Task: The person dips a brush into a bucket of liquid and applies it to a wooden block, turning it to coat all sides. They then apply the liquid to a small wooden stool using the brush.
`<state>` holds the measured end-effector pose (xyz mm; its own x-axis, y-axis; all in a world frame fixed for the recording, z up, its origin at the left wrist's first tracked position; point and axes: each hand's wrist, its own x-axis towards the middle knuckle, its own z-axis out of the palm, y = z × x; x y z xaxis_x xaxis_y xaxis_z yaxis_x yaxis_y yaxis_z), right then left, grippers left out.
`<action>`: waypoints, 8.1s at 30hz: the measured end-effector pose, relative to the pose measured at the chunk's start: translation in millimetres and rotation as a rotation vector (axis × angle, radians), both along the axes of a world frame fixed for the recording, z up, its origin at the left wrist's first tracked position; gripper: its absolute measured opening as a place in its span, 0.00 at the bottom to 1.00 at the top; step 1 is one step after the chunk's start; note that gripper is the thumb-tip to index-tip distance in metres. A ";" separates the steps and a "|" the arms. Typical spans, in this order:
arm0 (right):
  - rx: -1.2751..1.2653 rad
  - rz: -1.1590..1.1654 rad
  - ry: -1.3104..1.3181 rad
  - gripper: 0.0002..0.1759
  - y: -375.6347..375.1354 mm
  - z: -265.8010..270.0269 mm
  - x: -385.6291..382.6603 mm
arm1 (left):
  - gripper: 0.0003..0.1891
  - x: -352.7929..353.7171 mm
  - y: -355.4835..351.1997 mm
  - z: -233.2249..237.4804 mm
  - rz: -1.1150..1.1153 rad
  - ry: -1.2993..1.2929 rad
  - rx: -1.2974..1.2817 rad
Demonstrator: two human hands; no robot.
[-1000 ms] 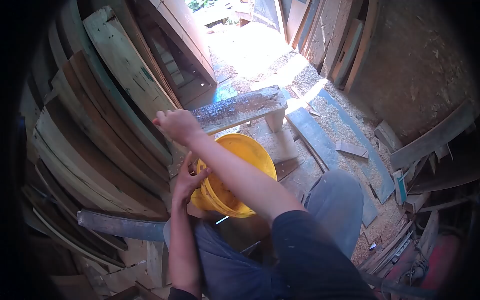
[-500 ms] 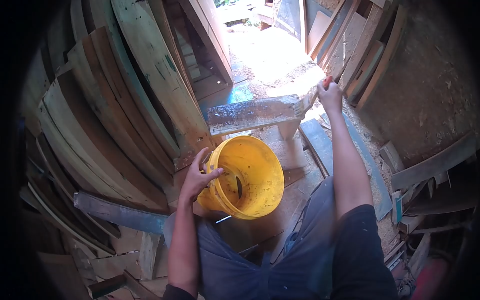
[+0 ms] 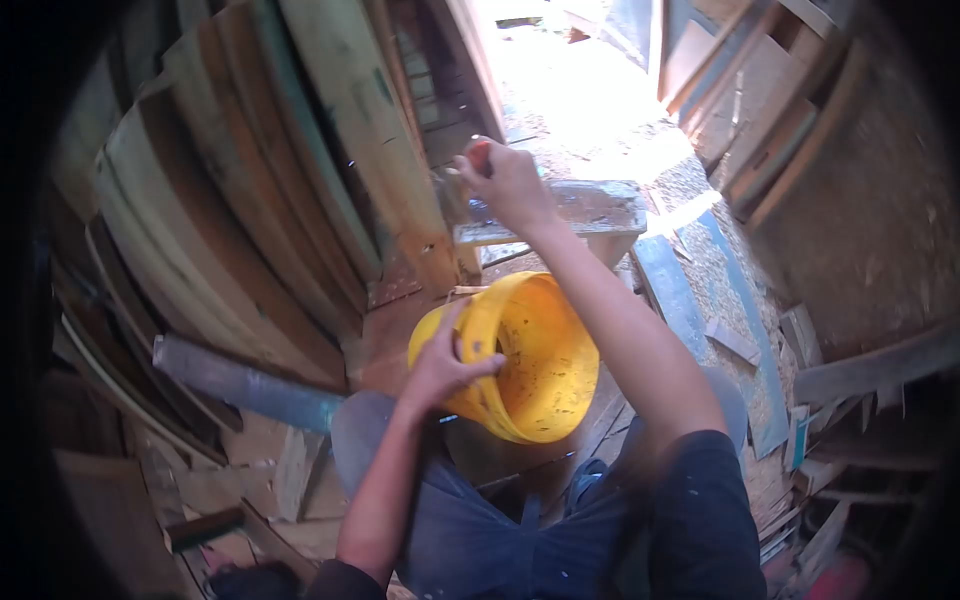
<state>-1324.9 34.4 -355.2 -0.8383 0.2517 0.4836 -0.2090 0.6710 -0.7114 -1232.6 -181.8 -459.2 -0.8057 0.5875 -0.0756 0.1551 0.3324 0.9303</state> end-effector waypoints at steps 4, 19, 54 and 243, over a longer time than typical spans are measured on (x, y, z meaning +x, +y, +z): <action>0.200 -0.093 -0.140 0.11 42.9 -16.9 19.9 | 0.56 50.5 11.8 34.2 -0.054 0.106 -0.180; -0.155 -0.129 -0.145 0.13 31.4 -24.6 5.7 | 0.52 27.1 50.6 28.1 0.085 0.185 -0.133; 0.890 0.229 -0.433 0.10 5.9 35.5 25.7 | 0.51 18.1 30.5 28.6 0.092 0.084 -0.134; 0.176 -0.683 -0.197 0.20 197.8 -25.1 72.7 | 0.41 -1.4 22.8 7.6 0.225 0.128 0.123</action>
<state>-1252.1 232.2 -380.3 -0.5977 0.6820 0.4214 0.4176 0.7136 -0.5625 -1234.0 -158.9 -451.6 -0.9154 0.3910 0.0958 0.2087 0.2575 0.9435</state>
